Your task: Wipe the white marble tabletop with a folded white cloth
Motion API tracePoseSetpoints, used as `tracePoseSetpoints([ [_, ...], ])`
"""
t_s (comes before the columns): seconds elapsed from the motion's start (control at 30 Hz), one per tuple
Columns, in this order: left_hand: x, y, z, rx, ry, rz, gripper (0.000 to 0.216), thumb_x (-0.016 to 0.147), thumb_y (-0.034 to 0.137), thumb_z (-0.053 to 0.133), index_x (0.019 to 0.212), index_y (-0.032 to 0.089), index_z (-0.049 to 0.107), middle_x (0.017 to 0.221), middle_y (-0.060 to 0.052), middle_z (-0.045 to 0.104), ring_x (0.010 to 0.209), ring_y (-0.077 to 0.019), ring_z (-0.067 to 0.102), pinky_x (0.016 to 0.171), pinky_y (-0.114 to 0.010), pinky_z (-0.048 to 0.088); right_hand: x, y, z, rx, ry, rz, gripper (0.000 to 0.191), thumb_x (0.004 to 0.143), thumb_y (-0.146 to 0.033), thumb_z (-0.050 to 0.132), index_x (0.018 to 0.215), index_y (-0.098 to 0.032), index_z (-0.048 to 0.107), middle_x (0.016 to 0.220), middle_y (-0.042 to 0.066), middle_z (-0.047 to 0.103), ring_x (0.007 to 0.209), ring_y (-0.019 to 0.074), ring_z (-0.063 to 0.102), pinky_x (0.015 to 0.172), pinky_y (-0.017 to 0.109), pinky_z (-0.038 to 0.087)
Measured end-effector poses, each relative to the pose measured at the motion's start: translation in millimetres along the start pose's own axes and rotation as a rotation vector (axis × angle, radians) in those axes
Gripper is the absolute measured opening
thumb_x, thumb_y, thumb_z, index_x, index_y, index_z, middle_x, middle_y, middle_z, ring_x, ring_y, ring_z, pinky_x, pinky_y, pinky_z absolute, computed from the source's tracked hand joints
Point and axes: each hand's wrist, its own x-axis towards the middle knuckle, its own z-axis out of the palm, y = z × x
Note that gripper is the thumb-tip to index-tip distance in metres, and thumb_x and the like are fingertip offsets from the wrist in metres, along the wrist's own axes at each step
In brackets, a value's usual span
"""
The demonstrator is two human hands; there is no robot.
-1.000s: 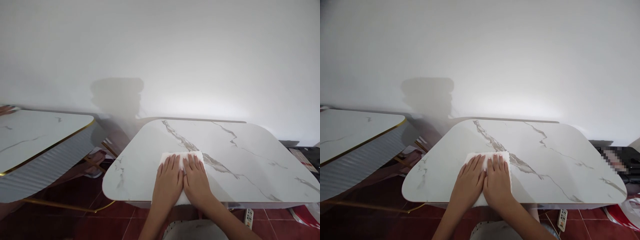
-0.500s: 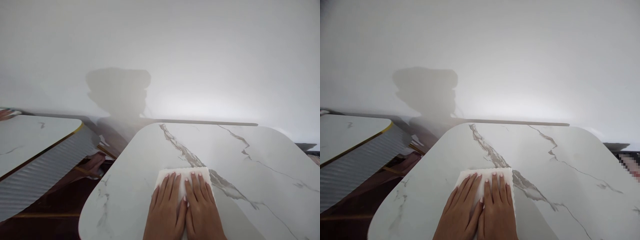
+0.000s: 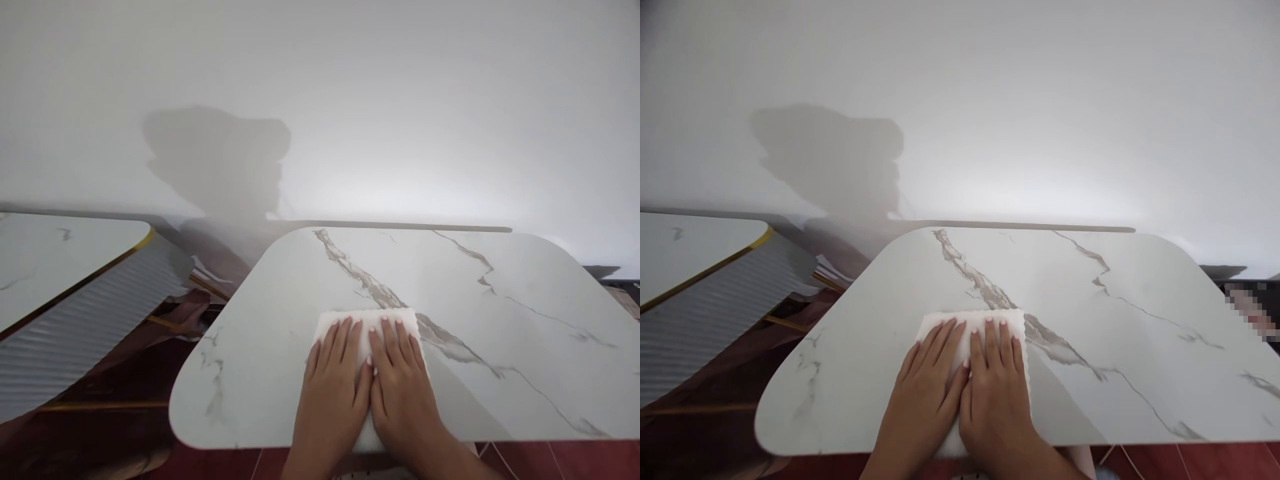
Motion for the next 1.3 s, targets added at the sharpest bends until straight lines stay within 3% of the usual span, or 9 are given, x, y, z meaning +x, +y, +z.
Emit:
tracePoseSetpoints([
  [0.17,19.5,10.5,-9.0,-0.027,-0.055,0.024,0.054,0.095,0.028,0.033,0.146,0.017,0.048,0.152,-0.007,0.048,0.142,-0.0256,0.041,0.117,-0.047,0.033,9.0,-1.5,-3.5,-0.043,0.068,0.027,0.057,0.095,-0.020,0.039,0.151,-0.011,0.040,0.160,0.014,0.031,0.149,0.0351,0.023,0.119,0.058,0.026],
  [0.47,31.6,19.7,-12.6,0.045,-0.114,-0.007,0.052,0.095,0.024,0.035,0.145,0.014,0.045,0.154,-0.011,0.044,0.144,-0.0280,0.036,0.117,-0.049,0.030,19.3,2.8,-15.5,-0.055,0.020,0.009,0.055,0.095,-0.019,0.039,0.150,-0.009,0.041,0.159,0.017,0.033,0.149,0.0358,0.023,0.118,0.055,0.023],
  [0.6,43.5,21.9,-18.1,0.116,-0.134,0.001,0.045,0.093,0.024,0.040,0.136,0.015,0.052,0.149,-0.014,0.049,0.137,-0.0308,0.042,0.107,-0.048,0.040,30.0,7.1,-20.1,-0.065,-0.027,0.001,0.055,0.096,-0.019,0.036,0.150,-0.009,0.041,0.160,0.016,0.031,0.149,0.0353,0.022,0.119,0.053,0.022],
  [0.7,65.4,18.3,-18.7,0.139,-0.145,0.008,0.035,0.092,0.026,0.044,0.122,0.016,0.058,0.139,-0.015,0.055,0.125,-0.0335,0.049,0.095,-0.049,0.046,52.2,14.9,-20.9,-0.078,-0.021,-0.038,0.054,0.096,-0.018,0.035,0.149,-0.011,0.042,0.160,0.014,0.033,0.149,0.0339,0.025,0.119,0.050,0.022],
  [1.03,153.8,-11.3,6.4,-0.092,0.006,0.013,0.026,0.089,0.022,0.045,0.112,0.020,0.056,0.124,-0.012,0.061,0.121,-0.0282,0.051,0.101,-0.046,0.039,150.8,41.9,-19.4,-0.061,0.061,-0.058,0.050,0.095,-0.019,0.034,0.142,-0.017,0.050,0.155,0.009,0.043,0.145,0.0287,0.033,0.117,0.045,0.028],
  [1.3,211.7,-27.3,24.7,-0.107,0.074,0.069,0.028,0.088,0.022,0.042,0.110,0.019,0.059,0.121,-0.012,0.065,0.119,-0.0287,0.055,0.100,-0.045,0.041,209.2,61.5,-15.2,-0.086,0.128,-0.063,0.048,0.097,-0.022,0.033,0.141,-0.016,0.052,0.153,0.010,0.046,0.142,0.0293,0.036,0.115,0.045,0.030],
])
